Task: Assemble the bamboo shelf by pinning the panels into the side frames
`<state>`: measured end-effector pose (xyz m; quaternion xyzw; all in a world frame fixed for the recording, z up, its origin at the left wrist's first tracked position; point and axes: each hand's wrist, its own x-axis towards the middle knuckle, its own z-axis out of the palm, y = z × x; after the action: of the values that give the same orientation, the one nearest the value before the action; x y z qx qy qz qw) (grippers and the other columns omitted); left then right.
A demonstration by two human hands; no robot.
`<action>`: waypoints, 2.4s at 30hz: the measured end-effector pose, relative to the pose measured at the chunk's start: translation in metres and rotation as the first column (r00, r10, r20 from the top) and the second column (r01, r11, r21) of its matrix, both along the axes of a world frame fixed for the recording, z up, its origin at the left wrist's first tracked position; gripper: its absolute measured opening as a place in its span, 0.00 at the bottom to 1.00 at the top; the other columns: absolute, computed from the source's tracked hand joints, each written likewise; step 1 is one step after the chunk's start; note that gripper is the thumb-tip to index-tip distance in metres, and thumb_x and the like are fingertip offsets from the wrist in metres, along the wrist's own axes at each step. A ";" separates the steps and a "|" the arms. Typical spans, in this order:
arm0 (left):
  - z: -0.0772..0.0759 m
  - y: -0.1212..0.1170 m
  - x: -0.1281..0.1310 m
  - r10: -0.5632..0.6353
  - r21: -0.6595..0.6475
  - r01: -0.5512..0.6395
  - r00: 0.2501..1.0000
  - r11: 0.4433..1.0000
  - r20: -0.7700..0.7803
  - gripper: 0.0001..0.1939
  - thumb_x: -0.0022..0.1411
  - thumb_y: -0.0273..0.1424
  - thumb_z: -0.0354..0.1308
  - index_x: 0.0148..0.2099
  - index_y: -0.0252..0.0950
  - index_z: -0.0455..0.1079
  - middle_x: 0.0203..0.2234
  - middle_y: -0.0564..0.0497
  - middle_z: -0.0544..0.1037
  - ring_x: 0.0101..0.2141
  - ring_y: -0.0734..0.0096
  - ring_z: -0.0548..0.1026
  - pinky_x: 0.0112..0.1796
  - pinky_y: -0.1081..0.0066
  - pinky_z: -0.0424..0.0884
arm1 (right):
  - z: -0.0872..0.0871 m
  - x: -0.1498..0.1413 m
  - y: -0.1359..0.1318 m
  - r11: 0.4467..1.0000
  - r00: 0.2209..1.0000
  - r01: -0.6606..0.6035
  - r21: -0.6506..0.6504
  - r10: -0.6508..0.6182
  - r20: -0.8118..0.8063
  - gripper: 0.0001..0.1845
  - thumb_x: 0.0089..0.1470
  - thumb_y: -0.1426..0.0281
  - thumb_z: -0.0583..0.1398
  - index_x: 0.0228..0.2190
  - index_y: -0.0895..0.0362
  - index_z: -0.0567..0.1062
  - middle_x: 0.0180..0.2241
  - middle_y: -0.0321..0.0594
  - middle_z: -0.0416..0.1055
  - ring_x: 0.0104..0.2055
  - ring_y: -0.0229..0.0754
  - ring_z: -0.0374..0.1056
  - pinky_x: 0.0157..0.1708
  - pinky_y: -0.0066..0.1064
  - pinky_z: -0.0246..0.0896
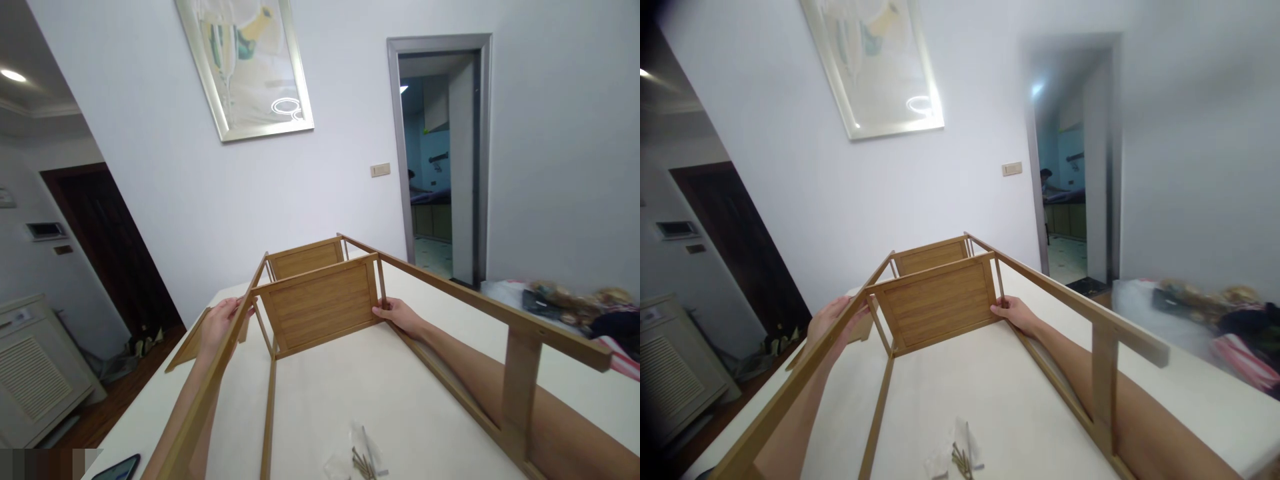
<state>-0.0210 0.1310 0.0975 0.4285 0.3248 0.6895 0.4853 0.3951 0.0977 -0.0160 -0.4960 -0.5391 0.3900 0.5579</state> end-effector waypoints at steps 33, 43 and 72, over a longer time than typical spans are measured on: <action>0.002 0.001 0.010 -0.091 0.033 0.093 0.994 0.995 -0.054 0.09 0.54 0.33 0.65 0.33 0.34 0.70 0.31 0.48 0.80 0.35 0.64 0.80 0.36 0.66 0.75 | 0.002 0.000 0.000 1.000 1.000 -0.013 0.006 0.013 -0.026 0.23 0.38 0.52 0.70 0.30 0.55 0.75 0.32 0.40 0.78 0.38 0.49 0.72 0.42 0.41 0.65; 0.001 0.002 0.012 -0.103 0.060 0.105 0.994 0.993 -0.035 0.10 0.55 0.36 0.64 0.32 0.34 0.69 0.32 0.49 0.79 0.35 0.63 0.79 0.38 0.63 0.76 | 0.004 -0.003 -0.001 0.998 0.993 -0.062 0.018 0.064 -0.100 0.26 0.39 0.50 0.70 0.33 0.55 0.75 0.35 0.42 0.78 0.41 0.50 0.73 0.44 0.42 0.66; -0.005 0.009 0.017 0.061 0.176 -0.047 0.995 0.983 -0.073 0.16 0.48 0.38 0.69 0.38 0.37 0.71 0.30 0.51 0.81 0.31 0.64 0.80 0.37 0.64 0.75 | 0.010 -0.007 -0.002 0.986 0.988 0.126 0.105 -0.135 0.081 0.21 0.40 0.51 0.69 0.26 0.54 0.72 0.24 0.32 0.70 0.30 0.42 0.65 0.35 0.34 0.59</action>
<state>-0.0044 0.1397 0.0922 0.4870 0.2937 0.7108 0.4140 0.3884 0.0959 -0.0060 -0.5186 -0.5479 0.3031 0.5821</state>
